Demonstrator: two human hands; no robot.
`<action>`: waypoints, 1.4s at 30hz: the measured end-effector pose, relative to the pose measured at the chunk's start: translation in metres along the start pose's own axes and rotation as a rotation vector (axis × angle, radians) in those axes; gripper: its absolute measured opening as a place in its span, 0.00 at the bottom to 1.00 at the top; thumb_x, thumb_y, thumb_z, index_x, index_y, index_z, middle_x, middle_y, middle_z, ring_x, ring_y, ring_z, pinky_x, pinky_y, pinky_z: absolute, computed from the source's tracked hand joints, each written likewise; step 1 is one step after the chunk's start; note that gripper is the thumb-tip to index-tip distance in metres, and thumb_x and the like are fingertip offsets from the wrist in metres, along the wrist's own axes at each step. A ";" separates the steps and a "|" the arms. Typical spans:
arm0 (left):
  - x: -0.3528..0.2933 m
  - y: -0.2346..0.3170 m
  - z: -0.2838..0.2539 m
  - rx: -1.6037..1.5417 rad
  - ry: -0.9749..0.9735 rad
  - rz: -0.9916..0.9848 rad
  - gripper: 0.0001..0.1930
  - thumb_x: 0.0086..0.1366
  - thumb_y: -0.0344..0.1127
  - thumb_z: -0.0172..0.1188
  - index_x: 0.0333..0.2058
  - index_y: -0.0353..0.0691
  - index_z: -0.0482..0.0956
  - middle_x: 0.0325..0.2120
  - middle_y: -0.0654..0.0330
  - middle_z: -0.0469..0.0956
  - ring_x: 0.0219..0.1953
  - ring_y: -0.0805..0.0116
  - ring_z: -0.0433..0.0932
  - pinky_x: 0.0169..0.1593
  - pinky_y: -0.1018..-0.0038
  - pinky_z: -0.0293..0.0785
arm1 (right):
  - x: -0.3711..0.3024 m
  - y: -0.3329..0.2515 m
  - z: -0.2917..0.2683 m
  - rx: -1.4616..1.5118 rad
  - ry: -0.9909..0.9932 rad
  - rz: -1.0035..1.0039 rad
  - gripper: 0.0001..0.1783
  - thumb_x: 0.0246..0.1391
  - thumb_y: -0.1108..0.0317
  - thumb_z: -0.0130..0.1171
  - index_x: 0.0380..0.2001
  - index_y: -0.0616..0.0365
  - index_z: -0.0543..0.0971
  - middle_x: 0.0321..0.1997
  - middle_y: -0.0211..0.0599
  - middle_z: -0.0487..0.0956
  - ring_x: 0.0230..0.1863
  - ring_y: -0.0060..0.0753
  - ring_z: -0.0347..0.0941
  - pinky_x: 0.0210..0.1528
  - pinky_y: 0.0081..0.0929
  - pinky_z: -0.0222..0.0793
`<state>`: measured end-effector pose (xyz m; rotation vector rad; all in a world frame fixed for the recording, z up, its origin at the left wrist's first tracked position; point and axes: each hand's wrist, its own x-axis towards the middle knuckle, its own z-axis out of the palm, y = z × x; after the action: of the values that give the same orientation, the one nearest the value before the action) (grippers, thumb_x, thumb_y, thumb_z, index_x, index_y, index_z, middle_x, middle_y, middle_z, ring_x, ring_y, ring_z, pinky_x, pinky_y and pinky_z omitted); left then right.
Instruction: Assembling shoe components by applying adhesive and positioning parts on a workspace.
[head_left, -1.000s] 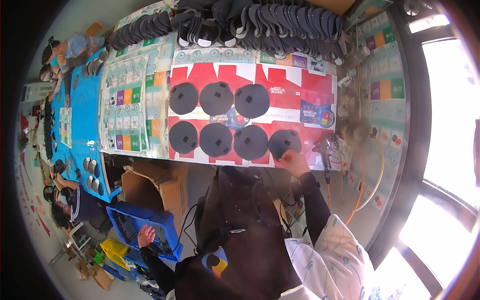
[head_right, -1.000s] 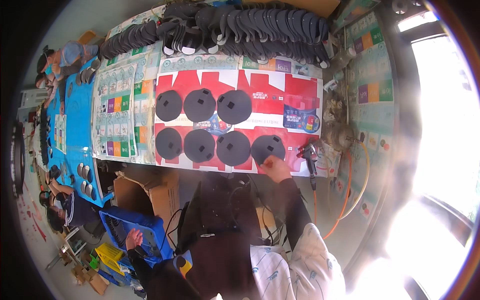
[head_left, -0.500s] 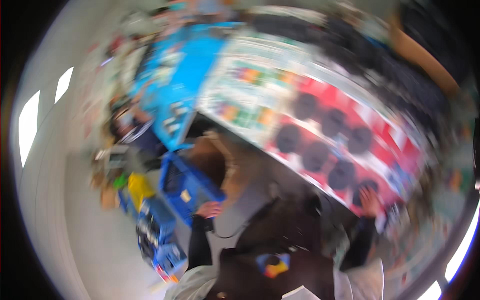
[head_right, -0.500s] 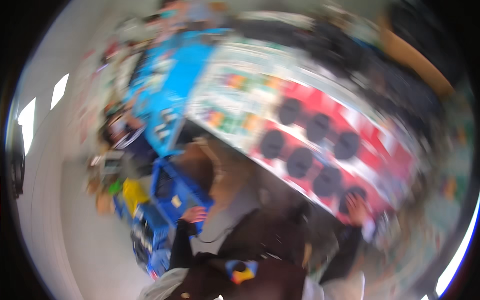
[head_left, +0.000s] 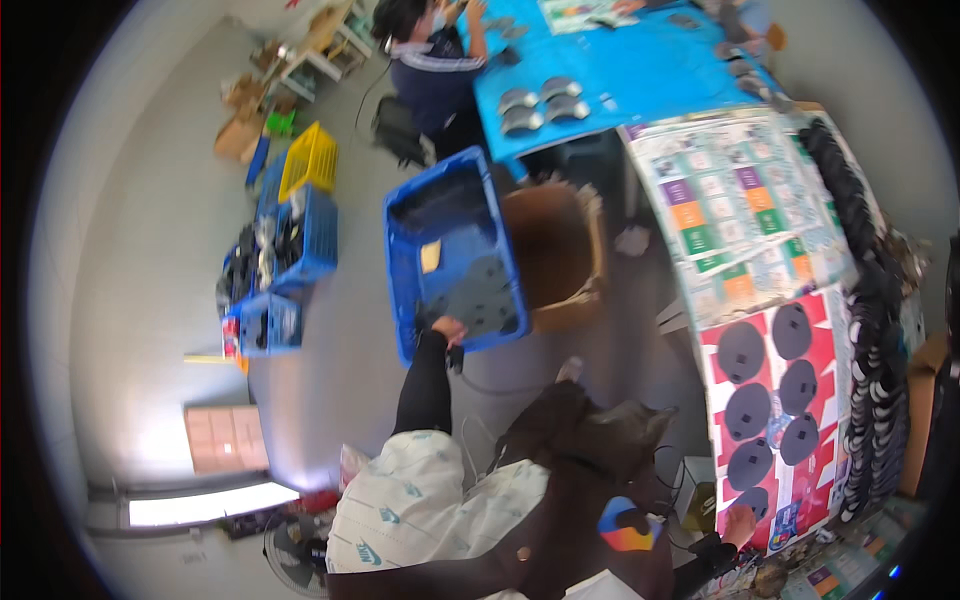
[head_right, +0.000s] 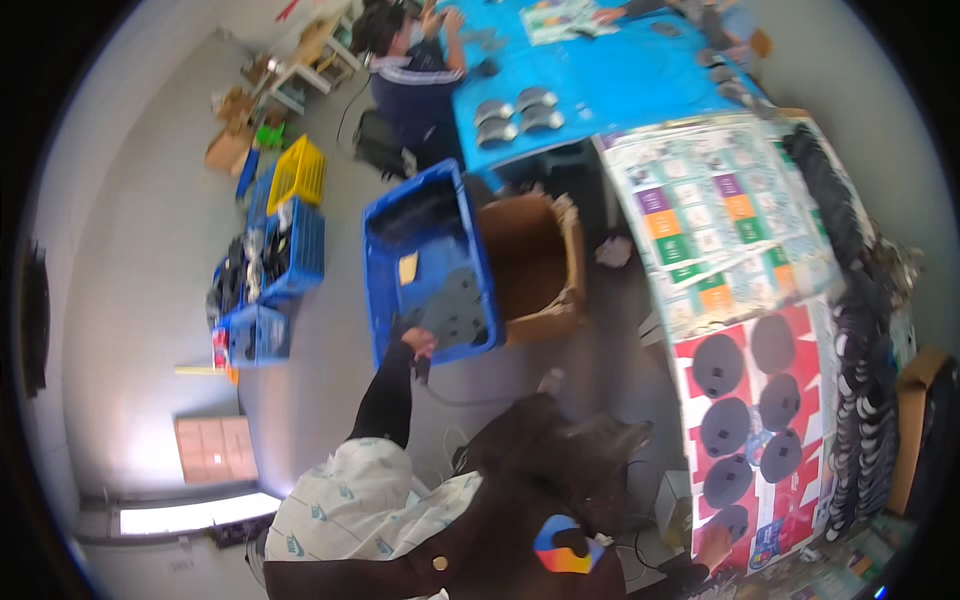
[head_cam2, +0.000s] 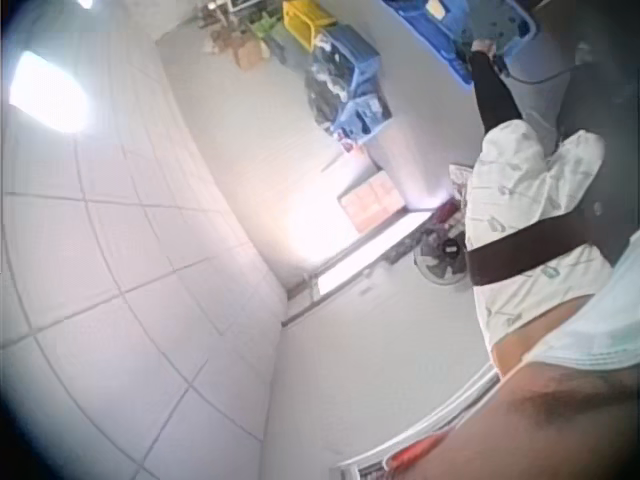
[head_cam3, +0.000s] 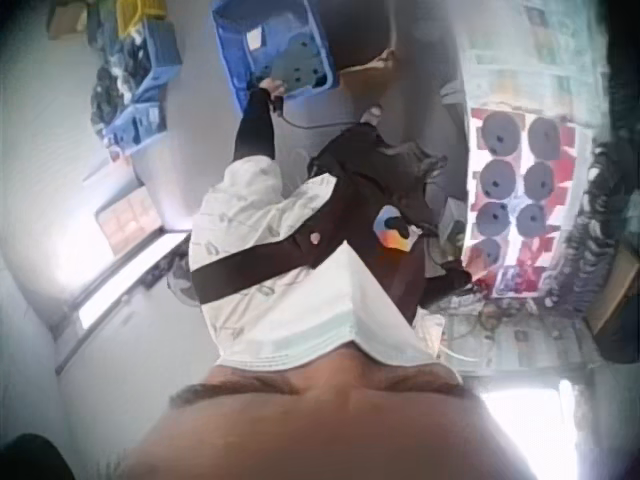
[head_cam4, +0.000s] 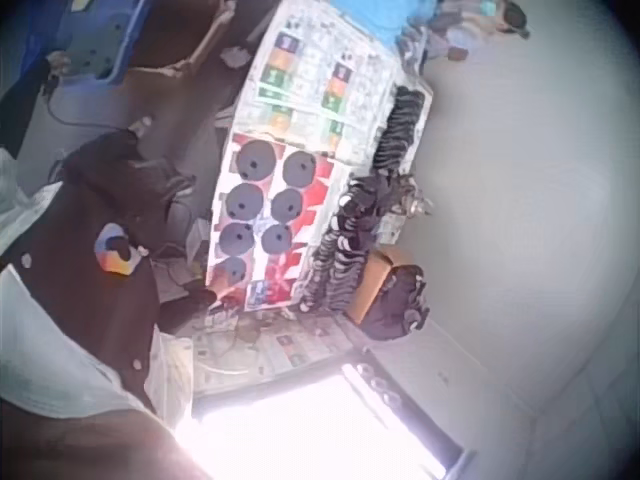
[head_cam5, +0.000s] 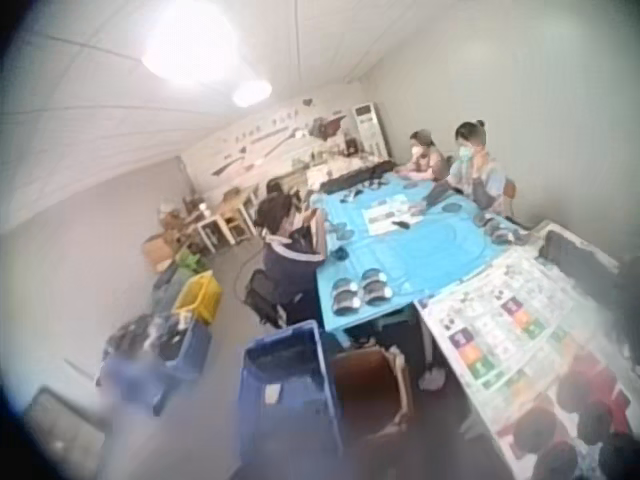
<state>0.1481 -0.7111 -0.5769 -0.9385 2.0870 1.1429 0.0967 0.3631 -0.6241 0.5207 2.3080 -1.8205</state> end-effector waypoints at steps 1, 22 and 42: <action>0.020 -0.011 -0.012 0.017 -0.083 -0.082 0.12 0.72 0.41 0.52 0.36 0.41 0.80 0.28 0.54 0.83 0.23 0.53 0.83 0.29 0.63 0.81 | -0.003 -0.028 0.021 -0.041 -0.022 0.007 0.18 0.56 0.62 0.64 0.47 0.59 0.78 0.40 0.46 0.82 0.41 0.44 0.81 0.43 0.37 0.79; 0.170 0.072 0.024 0.095 0.595 -0.596 0.31 0.57 0.51 0.75 0.51 0.36 0.76 0.52 0.49 0.80 0.58 0.48 0.77 0.57 0.57 0.78 | -0.077 -0.315 0.210 -0.278 0.177 0.235 0.07 0.66 0.70 0.57 0.40 0.63 0.77 0.30 0.40 0.83 0.27 0.31 0.82 0.27 0.23 0.77; -0.130 0.439 0.157 -0.354 -0.586 0.850 0.21 0.68 0.25 0.56 0.59 0.28 0.72 0.53 0.55 0.79 0.54 0.67 0.76 0.61 0.71 0.68 | -0.050 -0.371 0.301 0.138 -0.399 0.034 0.44 0.60 0.56 0.69 0.72 0.58 0.61 0.66 0.43 0.73 0.66 0.33 0.69 0.67 0.31 0.66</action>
<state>-0.1012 -0.3653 -0.3474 0.2372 1.8086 1.9559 -0.0190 -0.0101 -0.3447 0.1880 1.9105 -1.8743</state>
